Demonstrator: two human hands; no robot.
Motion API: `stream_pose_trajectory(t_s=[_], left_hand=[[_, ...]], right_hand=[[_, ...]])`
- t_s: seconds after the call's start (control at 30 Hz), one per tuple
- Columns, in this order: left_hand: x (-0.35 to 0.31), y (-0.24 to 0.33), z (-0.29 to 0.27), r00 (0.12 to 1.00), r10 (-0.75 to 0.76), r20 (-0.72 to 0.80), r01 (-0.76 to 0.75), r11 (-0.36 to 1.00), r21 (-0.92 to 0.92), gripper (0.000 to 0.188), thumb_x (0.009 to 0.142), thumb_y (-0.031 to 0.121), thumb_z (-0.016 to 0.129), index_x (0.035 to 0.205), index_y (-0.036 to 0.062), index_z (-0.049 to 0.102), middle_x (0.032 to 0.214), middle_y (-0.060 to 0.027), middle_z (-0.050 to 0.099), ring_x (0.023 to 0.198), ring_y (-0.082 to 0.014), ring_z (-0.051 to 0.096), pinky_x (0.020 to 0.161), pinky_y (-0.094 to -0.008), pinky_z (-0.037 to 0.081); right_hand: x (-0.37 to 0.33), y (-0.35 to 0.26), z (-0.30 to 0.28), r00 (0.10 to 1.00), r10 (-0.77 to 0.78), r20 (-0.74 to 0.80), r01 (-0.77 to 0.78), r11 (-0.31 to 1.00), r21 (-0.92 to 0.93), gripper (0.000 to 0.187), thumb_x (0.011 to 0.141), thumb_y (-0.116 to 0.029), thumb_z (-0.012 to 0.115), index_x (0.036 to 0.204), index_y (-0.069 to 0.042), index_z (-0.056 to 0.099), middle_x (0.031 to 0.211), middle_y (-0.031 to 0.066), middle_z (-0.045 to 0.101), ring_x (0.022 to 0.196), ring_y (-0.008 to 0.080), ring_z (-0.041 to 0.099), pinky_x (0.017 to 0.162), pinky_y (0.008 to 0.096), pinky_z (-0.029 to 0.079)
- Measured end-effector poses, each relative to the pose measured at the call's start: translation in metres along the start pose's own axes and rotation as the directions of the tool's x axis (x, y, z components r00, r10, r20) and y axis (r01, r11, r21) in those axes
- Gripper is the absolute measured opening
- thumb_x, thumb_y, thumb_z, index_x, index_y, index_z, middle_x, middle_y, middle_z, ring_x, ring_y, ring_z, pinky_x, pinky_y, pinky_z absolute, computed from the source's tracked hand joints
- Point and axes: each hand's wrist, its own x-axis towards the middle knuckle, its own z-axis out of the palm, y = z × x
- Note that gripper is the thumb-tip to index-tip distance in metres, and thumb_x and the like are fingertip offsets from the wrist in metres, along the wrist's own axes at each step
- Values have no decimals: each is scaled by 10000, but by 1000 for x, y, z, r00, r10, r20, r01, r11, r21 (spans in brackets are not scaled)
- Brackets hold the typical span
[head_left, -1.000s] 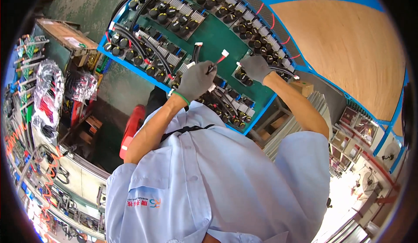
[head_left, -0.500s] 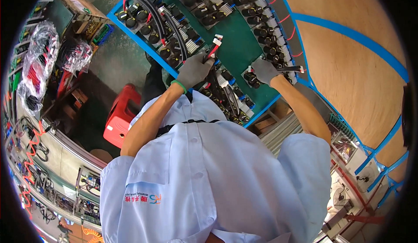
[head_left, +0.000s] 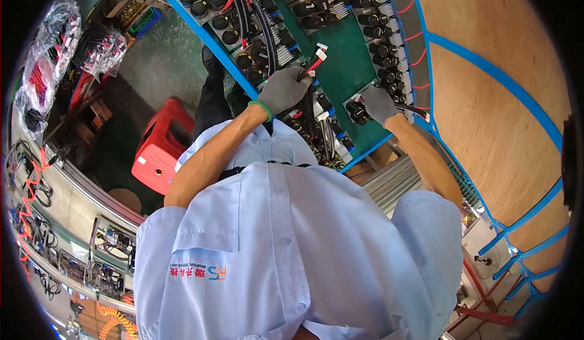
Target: Connecting wiring harnesses to electronic units mounted on a rack.
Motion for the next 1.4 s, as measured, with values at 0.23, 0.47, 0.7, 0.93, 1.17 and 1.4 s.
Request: stream_pose_trajectory(t_s=[0.23,0.47,0.7,0.93,1.17,1.4], left_hand=[[-3,10,-3,1000,21,-14,-21,999,48,374,949,343,551,951,-7,684,910,-257,670,903,-442,636,815,-502,485],[2,7,-2,1000,-8,8,8,1000,20,372,950,342,548,941,-4,686,910,-252,669,904,-439,636,816,-504,485],[6,12,-3,1000,-19,20,18,999,39,366,942,337,560,925,-6,685,887,-256,662,894,-437,641,811,-509,485],[10,1,7,1000,1,-4,-1,999,39,380,946,344,565,905,-16,680,910,-242,668,873,-417,651,792,-501,486],[10,5,9,997,-79,-3,79,997,19,354,945,336,581,899,-2,675,787,-190,669,774,-341,677,729,-436,509],[8,26,7,991,-132,2,132,991,-21,323,946,332,587,894,20,649,685,-111,647,645,-211,660,644,-364,510]], right_hand=[[3,-3,-1,999,-9,41,11,998,-61,186,879,-61,553,998,-42,695,958,237,680,884,414,668,785,510,538],[3,-13,-10,999,-34,31,36,995,-90,145,881,-66,548,910,-25,684,913,218,685,853,385,681,754,473,558],[2,-8,13,997,-66,-30,60,983,-175,128,848,-59,568,823,-21,688,846,215,686,811,353,705,703,444,576],[9,-13,0,993,-108,46,115,974,-196,118,841,-56,573,802,-30,682,834,209,687,827,362,696,720,452,570],[10,-8,4,990,-136,43,141,981,-136,80,825,-54,601,824,-31,677,861,205,686,835,365,693,733,455,570],[10,-7,4,987,-161,-28,155,978,-138,74,809,-67,627,794,-26,687,844,188,699,818,345,707,721,444,573]])
